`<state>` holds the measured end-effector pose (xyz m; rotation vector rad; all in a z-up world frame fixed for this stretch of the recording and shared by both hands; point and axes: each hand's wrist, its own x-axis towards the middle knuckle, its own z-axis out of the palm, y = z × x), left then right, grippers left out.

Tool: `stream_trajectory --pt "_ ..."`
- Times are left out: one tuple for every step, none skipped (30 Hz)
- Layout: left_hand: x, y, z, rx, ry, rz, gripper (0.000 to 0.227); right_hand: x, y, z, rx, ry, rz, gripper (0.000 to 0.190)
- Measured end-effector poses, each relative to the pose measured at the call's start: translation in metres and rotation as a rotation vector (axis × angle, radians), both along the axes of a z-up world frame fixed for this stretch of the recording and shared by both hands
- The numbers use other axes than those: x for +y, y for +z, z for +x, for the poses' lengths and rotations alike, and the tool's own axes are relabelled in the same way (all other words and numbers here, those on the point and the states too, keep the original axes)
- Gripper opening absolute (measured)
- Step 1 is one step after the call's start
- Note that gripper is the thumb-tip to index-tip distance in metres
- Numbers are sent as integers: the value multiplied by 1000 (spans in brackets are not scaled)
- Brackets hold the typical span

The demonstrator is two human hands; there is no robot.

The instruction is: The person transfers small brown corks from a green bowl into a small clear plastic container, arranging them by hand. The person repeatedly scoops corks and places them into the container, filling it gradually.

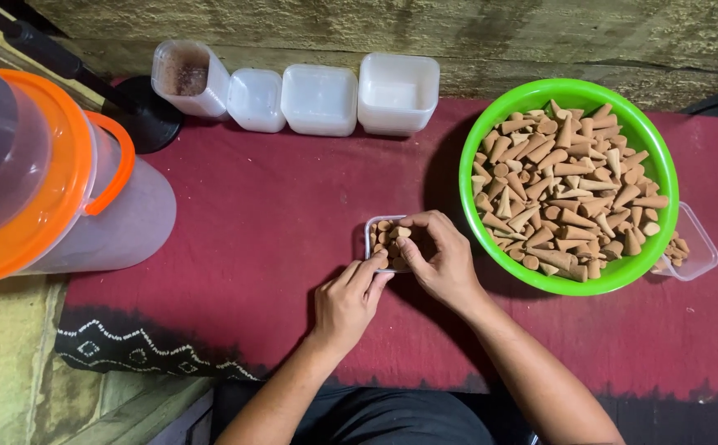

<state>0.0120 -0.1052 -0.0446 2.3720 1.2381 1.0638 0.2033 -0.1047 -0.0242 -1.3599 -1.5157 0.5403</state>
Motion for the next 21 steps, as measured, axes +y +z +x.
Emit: stream_trajectory --pt "1 2 0 -1 -3 1 23 1 0 0 -1 -3 1 20" --pt "2 4 0 -3 -18 1 22 1 -1 0 4 -3 8 19" --pt "3 6 0 -5 -32 1 21 1 -1 0 8 -3 15 19" --pt "2 4 1 -4 -32 0 21 1 -1 -1 9 -3 14 19" --pt "1 1 1 -15 -42 -13 20 1 -1 -1 0 -4 14 19" --pt "1 -1 1 -26 -50 -25 19 1 -2 -2 -10 -4 14 19" --pt "0 -6 0 -26 -49 -25 19 2 0 -2 -9 -2 14 19" --pt "-1 -10 -1 -14 -50 -22 19 2 1 -3 -32 0 8 20" --pt "-2 -15 -1 -2 -52 -20 20 2 3 -3 -54 2 3 21" --pt "-2 -15 -2 -2 -52 -20 20 2 5 -5 -55 1 3 21" --pt "-1 -16 -2 9 -52 -13 19 3 7 -6 -91 -6 0 21" --pt "-1 -16 -2 20 -52 -7 17 3 10 -8 -128 -14 -3 21" --pt "-1 -16 -2 19 -53 -7 17 4 9 -8 -128 -15 -3 21" --pt "0 -17 -2 21 -59 -7 14 6 9 -8 -180 29 -9 18" --pt "0 -17 -2 23 -65 -6 12 7 8 -8 -231 73 -15 14" --pt "1 -16 -2 22 -65 -5 12 9 10 -9 -232 73 -13 14" --pt "1 -15 -3 29 -69 -3 11 10 11 -10 -277 96 -9 11" --pt "1 -15 -4 37 -71 -3 11 11 12 -12 -320 120 -5 9" --pt "2 -13 -3 36 -69 -3 11 11 6 -10 -321 122 -5 9" --pt "1 -12 -3 39 -65 6 10 11 1 -8 -379 121 22 7" --pt "1 -11 -2 42 -61 15 10 11 -5 -6 -438 120 50 5"
